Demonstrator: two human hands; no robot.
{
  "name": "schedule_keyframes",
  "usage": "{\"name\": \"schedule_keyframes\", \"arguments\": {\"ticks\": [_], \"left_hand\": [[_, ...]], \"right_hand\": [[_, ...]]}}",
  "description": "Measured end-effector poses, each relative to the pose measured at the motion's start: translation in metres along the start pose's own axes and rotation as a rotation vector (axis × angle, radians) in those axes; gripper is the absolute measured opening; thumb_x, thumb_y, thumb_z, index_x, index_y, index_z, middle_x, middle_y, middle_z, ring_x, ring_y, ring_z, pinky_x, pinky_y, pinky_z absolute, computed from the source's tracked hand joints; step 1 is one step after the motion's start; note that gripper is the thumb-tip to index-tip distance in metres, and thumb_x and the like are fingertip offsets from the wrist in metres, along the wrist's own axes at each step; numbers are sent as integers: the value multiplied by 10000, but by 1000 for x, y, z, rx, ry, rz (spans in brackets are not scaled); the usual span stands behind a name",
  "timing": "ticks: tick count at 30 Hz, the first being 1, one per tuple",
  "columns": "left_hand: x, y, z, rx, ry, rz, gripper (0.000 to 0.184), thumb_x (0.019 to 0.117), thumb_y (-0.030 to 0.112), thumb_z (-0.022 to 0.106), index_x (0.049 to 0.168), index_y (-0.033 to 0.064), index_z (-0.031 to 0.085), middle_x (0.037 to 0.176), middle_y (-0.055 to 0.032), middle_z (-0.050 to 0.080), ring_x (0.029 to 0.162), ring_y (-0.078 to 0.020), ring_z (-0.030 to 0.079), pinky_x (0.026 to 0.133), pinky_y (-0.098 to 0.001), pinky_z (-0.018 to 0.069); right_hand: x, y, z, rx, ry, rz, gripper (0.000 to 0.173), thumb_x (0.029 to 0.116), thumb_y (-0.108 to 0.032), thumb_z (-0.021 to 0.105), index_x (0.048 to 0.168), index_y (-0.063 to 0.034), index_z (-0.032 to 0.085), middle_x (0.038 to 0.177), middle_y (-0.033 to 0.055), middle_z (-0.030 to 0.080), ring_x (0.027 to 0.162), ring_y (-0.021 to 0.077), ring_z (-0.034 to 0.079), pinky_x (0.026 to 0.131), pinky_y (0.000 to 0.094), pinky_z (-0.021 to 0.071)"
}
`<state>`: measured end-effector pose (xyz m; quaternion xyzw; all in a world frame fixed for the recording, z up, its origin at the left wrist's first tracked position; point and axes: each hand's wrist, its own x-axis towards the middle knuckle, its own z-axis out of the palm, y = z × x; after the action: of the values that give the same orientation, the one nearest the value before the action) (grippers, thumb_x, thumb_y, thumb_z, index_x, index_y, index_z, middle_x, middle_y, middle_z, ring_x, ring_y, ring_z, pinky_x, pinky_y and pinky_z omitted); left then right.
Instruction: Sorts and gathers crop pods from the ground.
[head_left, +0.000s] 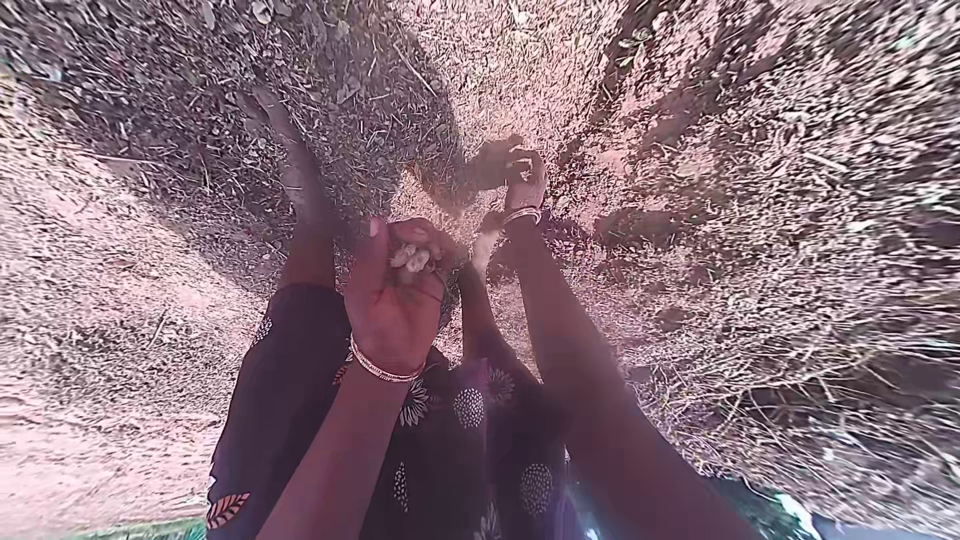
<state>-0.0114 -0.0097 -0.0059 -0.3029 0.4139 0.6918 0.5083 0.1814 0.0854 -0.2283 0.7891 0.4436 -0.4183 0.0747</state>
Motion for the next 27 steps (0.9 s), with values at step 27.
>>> {"name": "schedule_keyframes", "arguments": {"ticks": [27], "left_hand": [[-2,-5,1,51,18,-69,508,1101,359,278,890,196,711,882,22,693,870,-139,687,863,-354,581]], "right_hand": [[-97,-13,-37,-252,-915,81,514,1138,-343,373,1468,29,502,1504,249,508,1405,355,486,1161,559,379]]}}
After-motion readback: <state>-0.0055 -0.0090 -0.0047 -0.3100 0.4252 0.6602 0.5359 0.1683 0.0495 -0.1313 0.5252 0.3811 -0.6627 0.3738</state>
